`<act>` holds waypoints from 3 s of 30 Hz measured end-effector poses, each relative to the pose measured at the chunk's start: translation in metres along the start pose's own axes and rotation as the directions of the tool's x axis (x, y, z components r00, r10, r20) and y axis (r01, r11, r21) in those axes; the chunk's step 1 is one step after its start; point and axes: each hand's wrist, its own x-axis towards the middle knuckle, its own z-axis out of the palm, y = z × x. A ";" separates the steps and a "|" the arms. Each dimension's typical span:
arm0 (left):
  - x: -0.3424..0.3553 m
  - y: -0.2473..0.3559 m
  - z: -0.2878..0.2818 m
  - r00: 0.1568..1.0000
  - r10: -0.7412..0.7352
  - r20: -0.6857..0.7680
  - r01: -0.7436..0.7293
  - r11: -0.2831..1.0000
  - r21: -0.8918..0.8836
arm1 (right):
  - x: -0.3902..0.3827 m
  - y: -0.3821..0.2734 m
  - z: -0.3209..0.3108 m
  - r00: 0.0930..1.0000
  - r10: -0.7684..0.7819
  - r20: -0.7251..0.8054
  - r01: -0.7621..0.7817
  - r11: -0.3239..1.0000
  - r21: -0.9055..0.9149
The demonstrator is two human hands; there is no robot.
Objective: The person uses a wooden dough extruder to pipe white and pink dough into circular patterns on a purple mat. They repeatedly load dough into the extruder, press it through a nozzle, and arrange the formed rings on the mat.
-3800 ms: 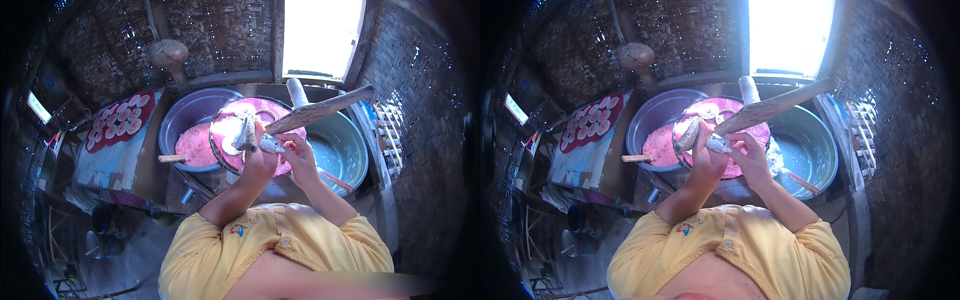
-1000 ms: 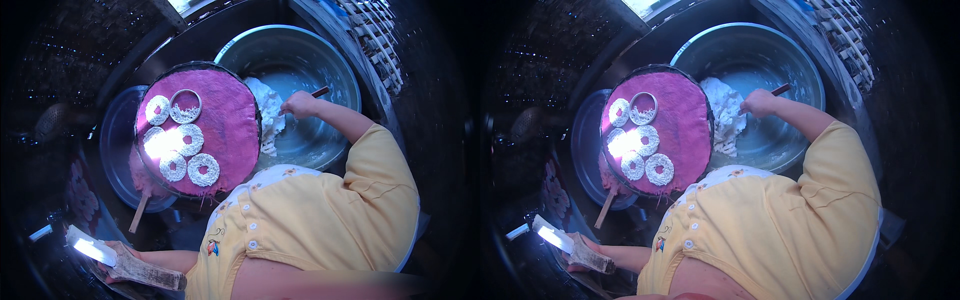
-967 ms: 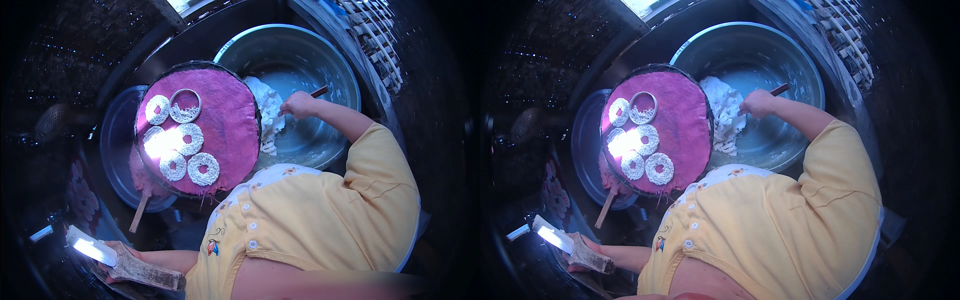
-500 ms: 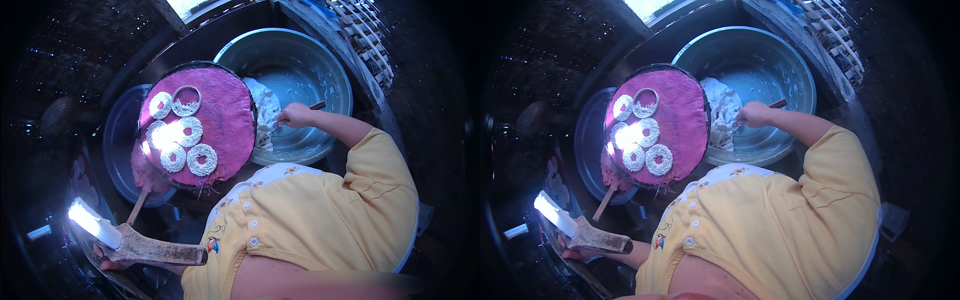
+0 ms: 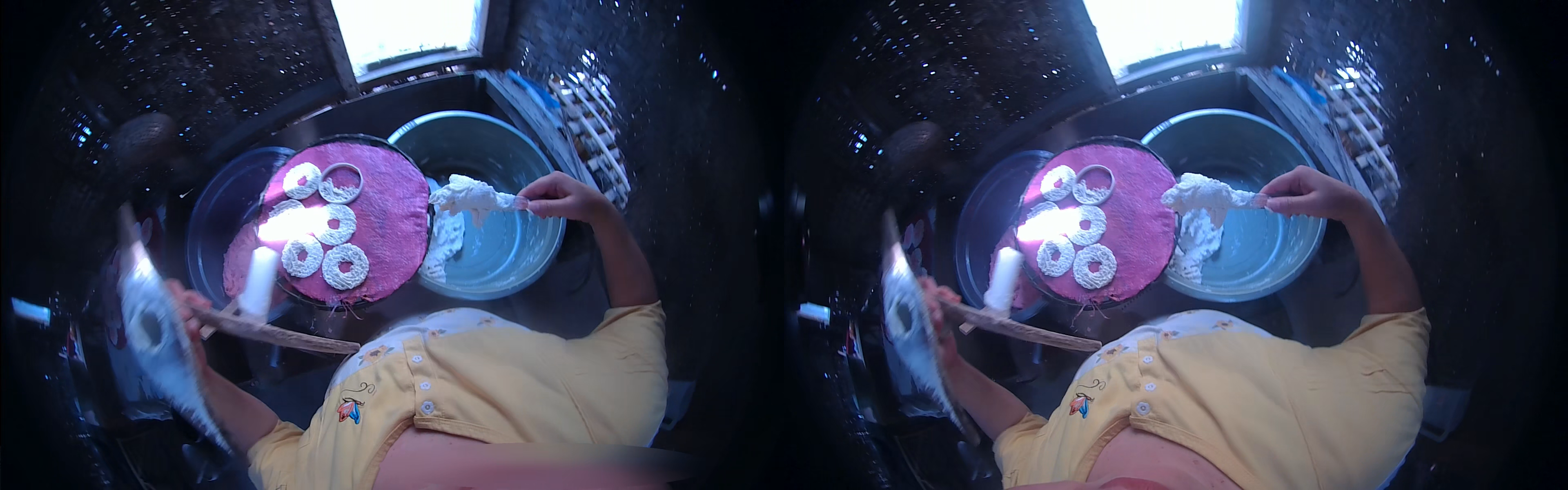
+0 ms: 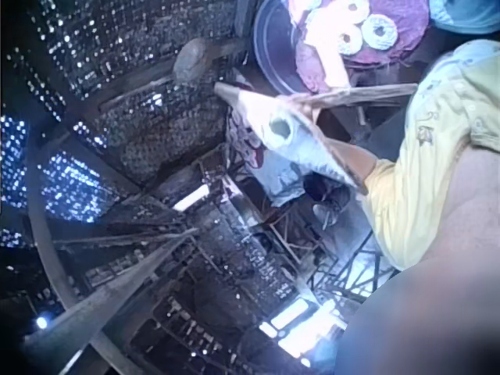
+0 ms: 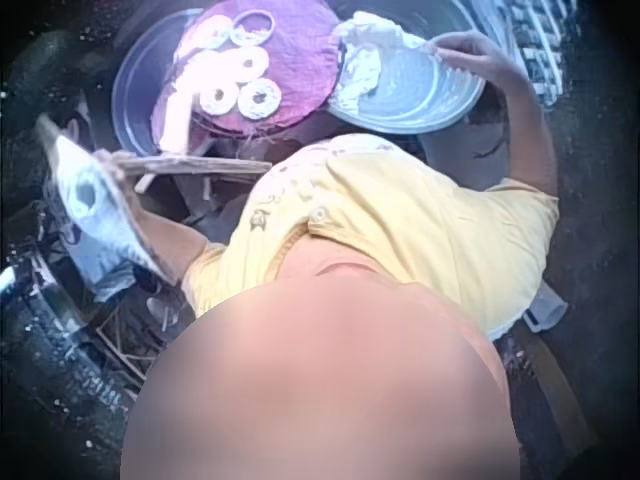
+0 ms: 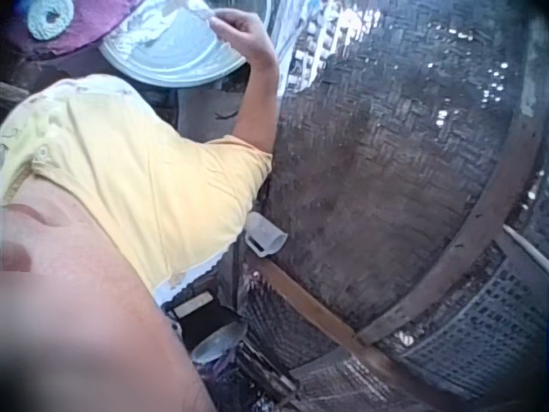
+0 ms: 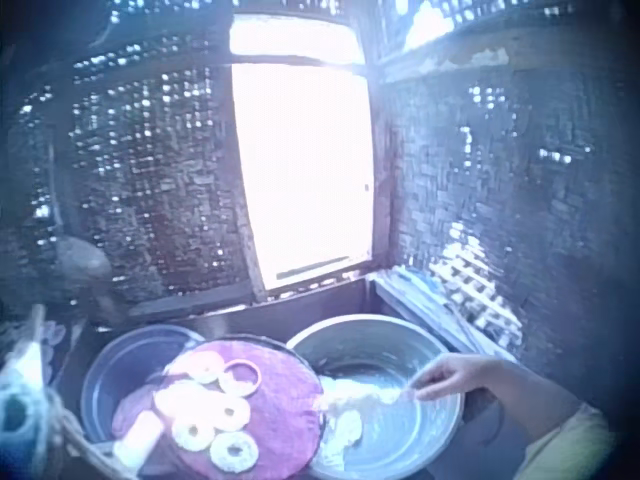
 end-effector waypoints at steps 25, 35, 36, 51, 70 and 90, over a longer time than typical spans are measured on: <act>0.031 0.026 0.098 0.886 -0.182 0.427 -0.105 0.818 0.566 | 0.024 -0.234 0.087 0.440 -0.825 0.353 0.320 -0.224 -0.921; 0.032 -0.008 0.078 0.916 -0.249 0.314 0.081 0.883 0.463 | 0.034 -0.217 0.143 0.329 -0.815 0.476 0.106 -0.470 -0.877; 0.031 -0.012 0.071 0.927 -0.218 0.306 0.065 0.895 0.442 | 0.030 -0.219 0.132 0.326 -0.862 0.388 0.178 -0.347 -0.921; 0.021 0.001 0.090 0.955 -0.059 0.292 -0.139 0.780 0.610 | 0.023 -0.227 0.113 0.762 -0.612 0.213 0.329 0.083 -0.941; 0.030 -0.004 0.085 0.941 -0.014 0.339 -0.175 0.835 0.521 | 0.005 -0.227 0.094 0.227 -0.951 0.209 0.191 -0.167 -0.967; 0.031 -0.015 0.066 0.906 -0.257 0.335 0.203 0.961 0.190 | 0.011 -0.193 0.102 0.290 -0.956 -0.046 0.304 0.138 -0.943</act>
